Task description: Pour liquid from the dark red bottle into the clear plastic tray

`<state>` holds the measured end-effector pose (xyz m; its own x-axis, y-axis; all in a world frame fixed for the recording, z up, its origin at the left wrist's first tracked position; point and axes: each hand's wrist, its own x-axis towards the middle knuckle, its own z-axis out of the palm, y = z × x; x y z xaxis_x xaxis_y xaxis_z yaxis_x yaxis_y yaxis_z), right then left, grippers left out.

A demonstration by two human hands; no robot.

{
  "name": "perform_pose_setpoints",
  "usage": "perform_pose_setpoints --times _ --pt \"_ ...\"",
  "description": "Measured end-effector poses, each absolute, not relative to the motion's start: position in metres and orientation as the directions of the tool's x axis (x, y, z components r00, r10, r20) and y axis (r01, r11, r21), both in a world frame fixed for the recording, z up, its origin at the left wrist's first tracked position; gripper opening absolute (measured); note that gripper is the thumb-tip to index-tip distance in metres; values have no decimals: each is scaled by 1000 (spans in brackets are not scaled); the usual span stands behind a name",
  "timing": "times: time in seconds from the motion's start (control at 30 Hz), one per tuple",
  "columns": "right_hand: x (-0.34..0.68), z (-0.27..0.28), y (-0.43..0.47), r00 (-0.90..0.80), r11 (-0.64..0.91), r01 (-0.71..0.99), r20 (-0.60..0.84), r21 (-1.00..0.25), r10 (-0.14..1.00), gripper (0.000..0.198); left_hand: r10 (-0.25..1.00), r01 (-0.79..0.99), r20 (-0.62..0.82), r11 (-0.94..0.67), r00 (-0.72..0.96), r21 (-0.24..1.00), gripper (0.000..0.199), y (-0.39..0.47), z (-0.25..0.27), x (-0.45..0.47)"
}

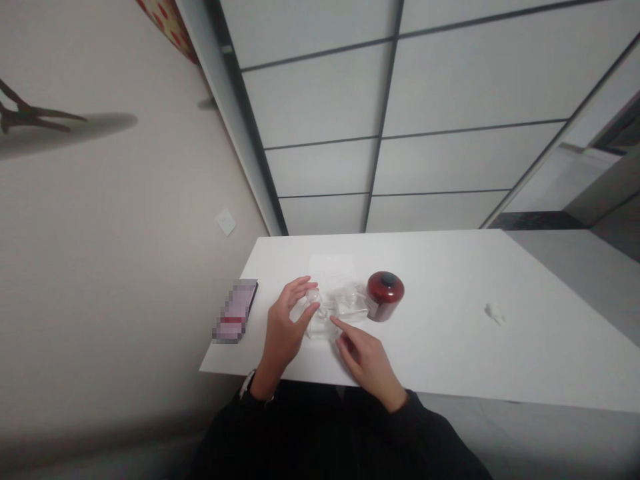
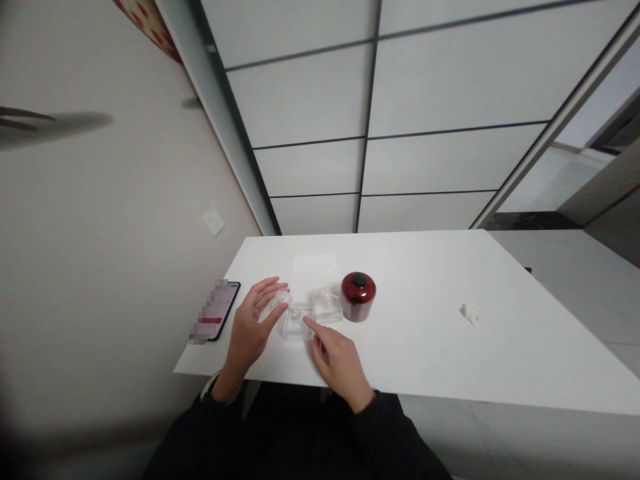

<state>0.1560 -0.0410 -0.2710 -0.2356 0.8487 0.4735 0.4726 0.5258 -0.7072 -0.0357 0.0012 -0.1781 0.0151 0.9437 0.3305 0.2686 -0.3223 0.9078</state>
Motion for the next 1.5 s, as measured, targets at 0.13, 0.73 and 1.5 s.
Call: perform_pose_setpoints --times 0.13,0.73,1.5 --pt "156 -272 -41 -239 523 477 468 -707 851 44 949 201 316 -311 12 929 45 2 -179 -36" --pt "157 -271 -41 -244 513 475 454 -715 857 45 965 229 260 -258 23 939 46 0 -176 -35" --pt "156 -269 -41 -251 514 470 450 -717 857 44 949 298 314 -304 13 905 41 -1 -169 -32"
